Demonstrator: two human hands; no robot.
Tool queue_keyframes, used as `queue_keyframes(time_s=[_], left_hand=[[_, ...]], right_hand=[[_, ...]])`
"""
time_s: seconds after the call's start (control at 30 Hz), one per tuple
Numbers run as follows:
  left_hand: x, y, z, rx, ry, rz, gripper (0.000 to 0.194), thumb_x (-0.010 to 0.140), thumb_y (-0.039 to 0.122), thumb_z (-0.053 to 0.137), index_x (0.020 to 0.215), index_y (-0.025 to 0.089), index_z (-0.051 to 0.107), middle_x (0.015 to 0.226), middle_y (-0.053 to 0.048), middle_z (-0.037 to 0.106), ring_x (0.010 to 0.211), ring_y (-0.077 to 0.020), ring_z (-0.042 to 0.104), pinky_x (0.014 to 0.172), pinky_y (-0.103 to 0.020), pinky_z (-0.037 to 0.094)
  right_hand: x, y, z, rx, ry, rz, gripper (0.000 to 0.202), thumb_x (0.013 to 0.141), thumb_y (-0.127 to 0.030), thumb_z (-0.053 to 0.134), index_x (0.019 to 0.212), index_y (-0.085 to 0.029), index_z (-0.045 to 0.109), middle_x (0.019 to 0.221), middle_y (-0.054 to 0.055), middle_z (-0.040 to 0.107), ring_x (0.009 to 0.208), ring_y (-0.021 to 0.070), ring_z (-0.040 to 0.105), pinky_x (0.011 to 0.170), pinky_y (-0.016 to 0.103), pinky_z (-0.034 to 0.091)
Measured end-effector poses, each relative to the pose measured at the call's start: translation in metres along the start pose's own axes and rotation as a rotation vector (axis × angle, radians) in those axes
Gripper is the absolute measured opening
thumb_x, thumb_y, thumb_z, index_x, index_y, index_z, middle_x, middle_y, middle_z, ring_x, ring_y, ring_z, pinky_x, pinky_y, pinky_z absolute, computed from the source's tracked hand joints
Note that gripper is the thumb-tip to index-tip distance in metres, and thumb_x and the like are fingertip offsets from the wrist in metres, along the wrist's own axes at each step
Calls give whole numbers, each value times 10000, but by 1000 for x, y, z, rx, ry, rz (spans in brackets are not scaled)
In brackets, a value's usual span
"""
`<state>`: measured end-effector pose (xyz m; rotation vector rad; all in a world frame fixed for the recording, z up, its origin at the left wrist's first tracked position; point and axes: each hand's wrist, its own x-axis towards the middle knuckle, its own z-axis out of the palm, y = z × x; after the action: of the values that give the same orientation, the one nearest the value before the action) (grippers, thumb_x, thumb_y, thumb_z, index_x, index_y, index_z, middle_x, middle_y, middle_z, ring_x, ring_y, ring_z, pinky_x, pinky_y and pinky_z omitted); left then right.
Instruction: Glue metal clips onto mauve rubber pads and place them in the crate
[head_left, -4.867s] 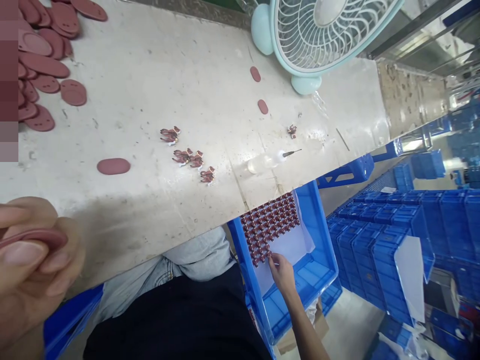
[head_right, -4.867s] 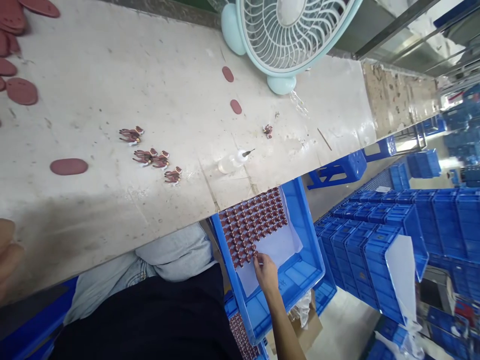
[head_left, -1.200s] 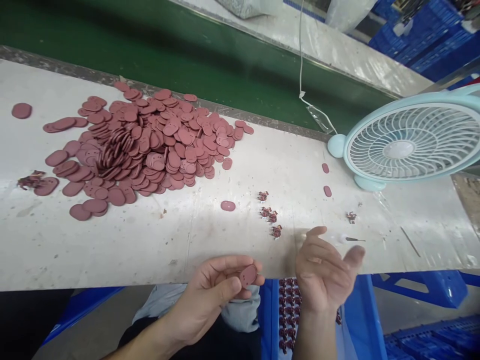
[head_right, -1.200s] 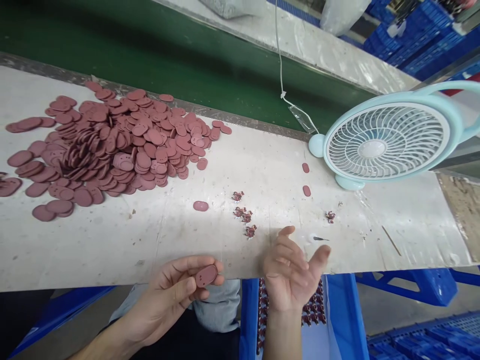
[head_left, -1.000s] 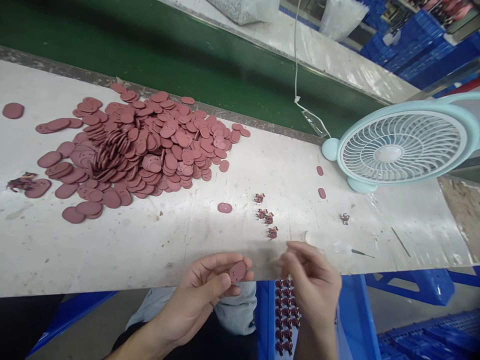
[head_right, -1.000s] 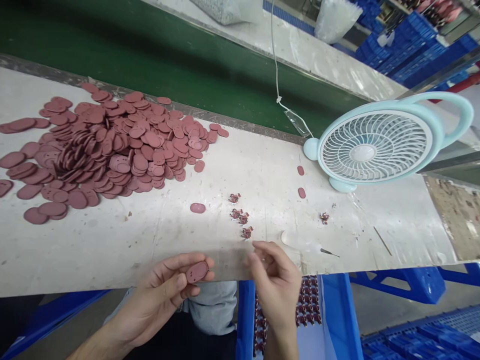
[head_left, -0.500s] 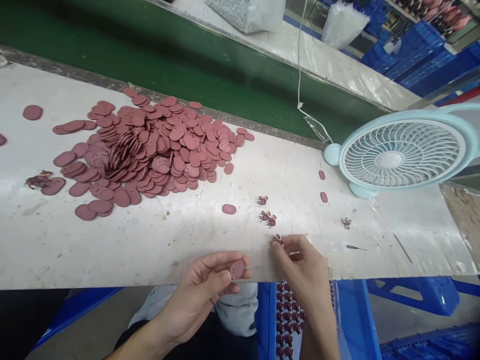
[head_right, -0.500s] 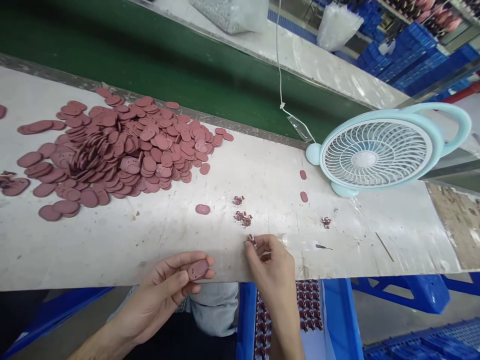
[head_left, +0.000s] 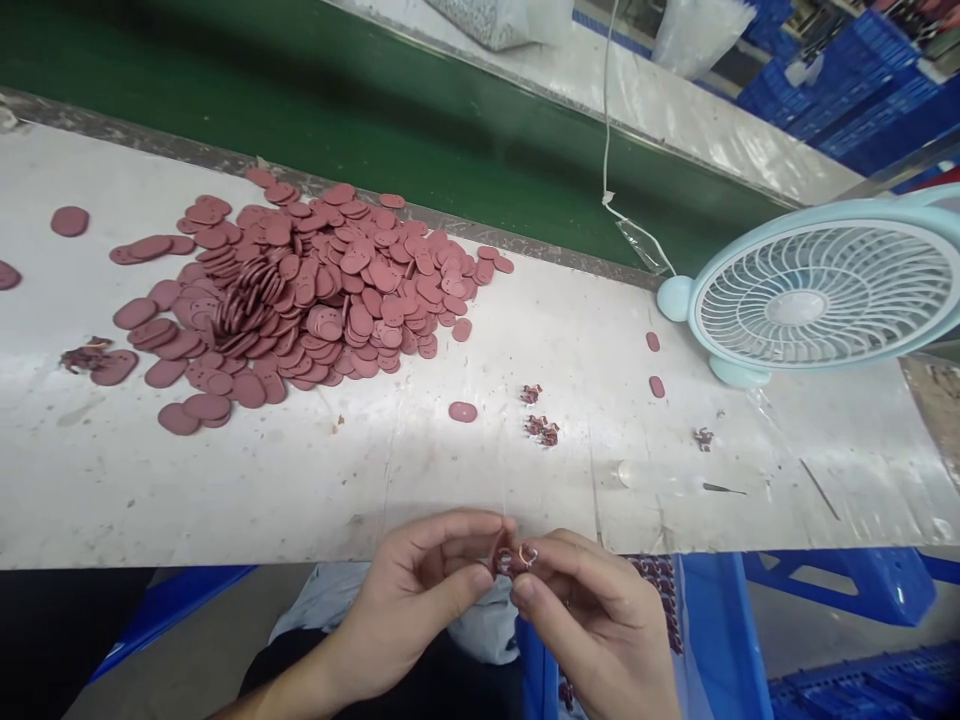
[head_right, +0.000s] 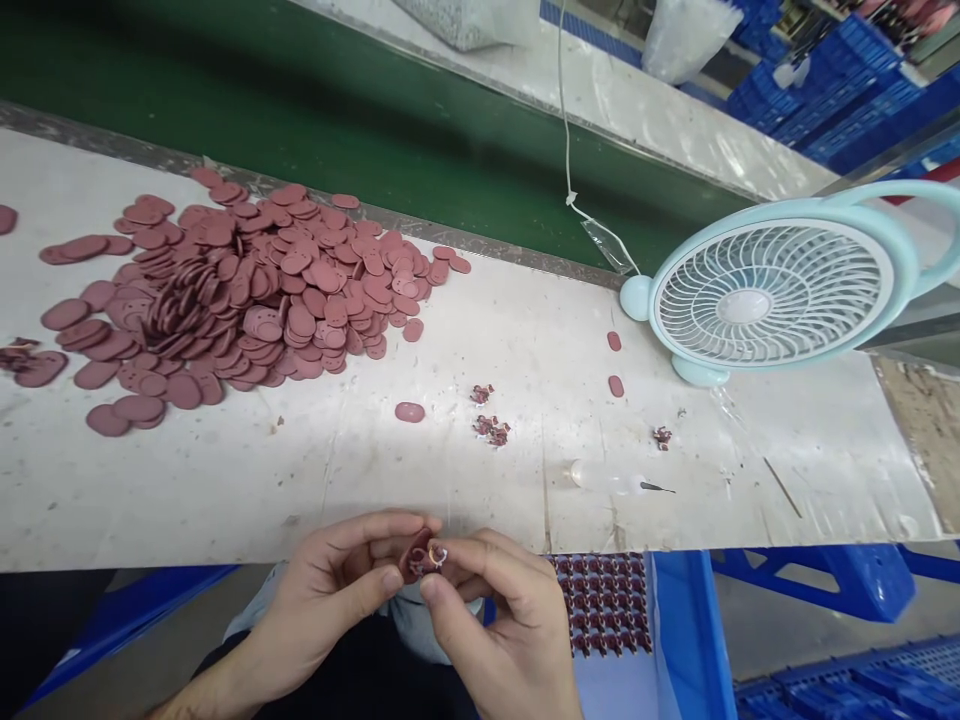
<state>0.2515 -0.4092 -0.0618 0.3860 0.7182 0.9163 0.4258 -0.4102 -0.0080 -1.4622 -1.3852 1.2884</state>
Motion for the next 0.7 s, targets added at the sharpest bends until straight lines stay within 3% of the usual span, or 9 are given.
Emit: queue_keyframes(time_s=[0.2, 0.4, 0.57, 0.7], left_hand=[[-1, -1, -1, -29, 21, -16, 232, 808, 198, 849, 1031, 232, 795, 1156, -73, 810, 1018, -209, 766, 893, -295, 622], [1, -4, -1, 32, 82, -3, 101, 777, 237, 874, 731, 191, 797, 1087, -82, 817, 1013, -232, 754, 920, -315, 590], [2, -4, 2, 80, 100, -5, 94, 782, 260, 867, 730, 198, 817, 1053, -103, 819, 1111, -286, 727, 967, -367, 581], [2, -5, 3, 82, 114, 12, 58, 787, 245, 863, 749, 218, 828, 1085, -95, 816, 1122, -280, 732, 956, -351, 595]], right_hand=[[1, -3, -3, -119, -18, -62, 263, 879, -138, 739, 1042, -331, 812, 768, -31, 754, 609, 107, 667, 563, 166, 569], [1, -3, -5, -85, -46, -20, 224, 923, -177, 721, 1075, -328, 786, 843, -12, 756, 688, 124, 696, 591, 183, 576], [-4, -6, -4, -137, 6, -36, 162, 924, -205, 724, 1046, -289, 792, 860, 30, 760, 723, 160, 712, 602, 217, 594], [-7, -2, -3, -23, 21, 19, 138, 928, -230, 725, 1031, -297, 789, 855, 26, 751, 689, 157, 716, 575, 215, 600]])
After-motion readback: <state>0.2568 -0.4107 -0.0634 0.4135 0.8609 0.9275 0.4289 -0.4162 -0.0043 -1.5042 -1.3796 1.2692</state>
